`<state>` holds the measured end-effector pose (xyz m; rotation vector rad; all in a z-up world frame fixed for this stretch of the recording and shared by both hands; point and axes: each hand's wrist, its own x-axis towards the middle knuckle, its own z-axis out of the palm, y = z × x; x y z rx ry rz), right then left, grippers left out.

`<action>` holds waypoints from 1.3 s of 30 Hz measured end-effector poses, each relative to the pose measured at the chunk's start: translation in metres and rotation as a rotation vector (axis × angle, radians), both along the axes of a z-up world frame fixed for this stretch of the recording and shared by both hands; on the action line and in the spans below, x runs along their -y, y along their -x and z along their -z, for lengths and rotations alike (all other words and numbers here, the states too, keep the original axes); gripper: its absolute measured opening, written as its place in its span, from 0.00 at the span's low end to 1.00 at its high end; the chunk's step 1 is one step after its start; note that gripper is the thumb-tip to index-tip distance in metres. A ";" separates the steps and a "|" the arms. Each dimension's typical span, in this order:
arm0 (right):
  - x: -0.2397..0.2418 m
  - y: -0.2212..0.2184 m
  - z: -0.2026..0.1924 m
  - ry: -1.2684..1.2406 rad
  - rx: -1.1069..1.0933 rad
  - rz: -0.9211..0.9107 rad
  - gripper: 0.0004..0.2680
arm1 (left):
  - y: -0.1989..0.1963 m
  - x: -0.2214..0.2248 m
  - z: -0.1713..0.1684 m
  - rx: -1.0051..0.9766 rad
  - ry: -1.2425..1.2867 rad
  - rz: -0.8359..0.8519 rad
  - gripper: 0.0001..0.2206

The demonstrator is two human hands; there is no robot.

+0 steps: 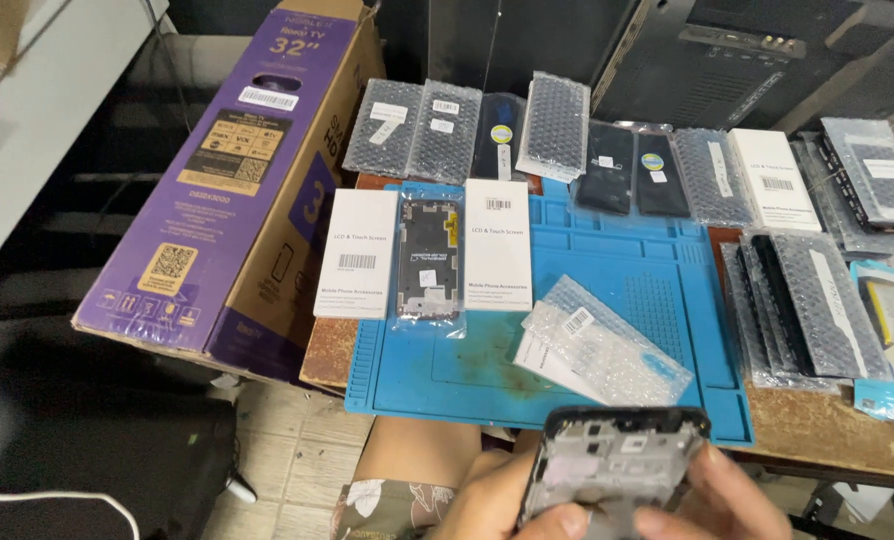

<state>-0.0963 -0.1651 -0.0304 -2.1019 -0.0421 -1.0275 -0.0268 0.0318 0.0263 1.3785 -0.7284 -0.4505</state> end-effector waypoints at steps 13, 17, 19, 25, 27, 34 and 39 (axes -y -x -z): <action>-0.007 -0.084 -0.174 0.677 -0.465 -0.447 0.09 | -0.032 0.004 -0.050 0.079 -0.159 0.065 0.15; -0.002 -0.094 -0.168 0.714 -0.521 -0.473 0.08 | -0.031 0.005 -0.048 0.119 -0.171 0.034 0.16; -0.005 -0.099 -0.170 0.661 -0.494 -0.569 0.09 | -0.031 0.006 -0.049 0.129 -0.186 0.038 0.16; -0.011 -0.103 -0.164 0.677 -0.427 -0.622 0.10 | -0.029 0.006 -0.039 0.125 -0.254 -0.004 0.13; -0.011 -0.106 -0.164 0.636 -0.444 -0.633 0.10 | -0.029 0.005 -0.038 0.125 -0.276 0.008 0.11; -0.007 -0.109 -0.164 0.453 -0.555 -0.705 0.06 | -0.034 0.001 -0.035 0.131 -0.281 0.031 0.12; 0.004 -0.100 -0.179 0.449 -0.486 -0.867 0.07 | -0.036 -0.006 -0.033 0.075 -0.224 0.025 0.13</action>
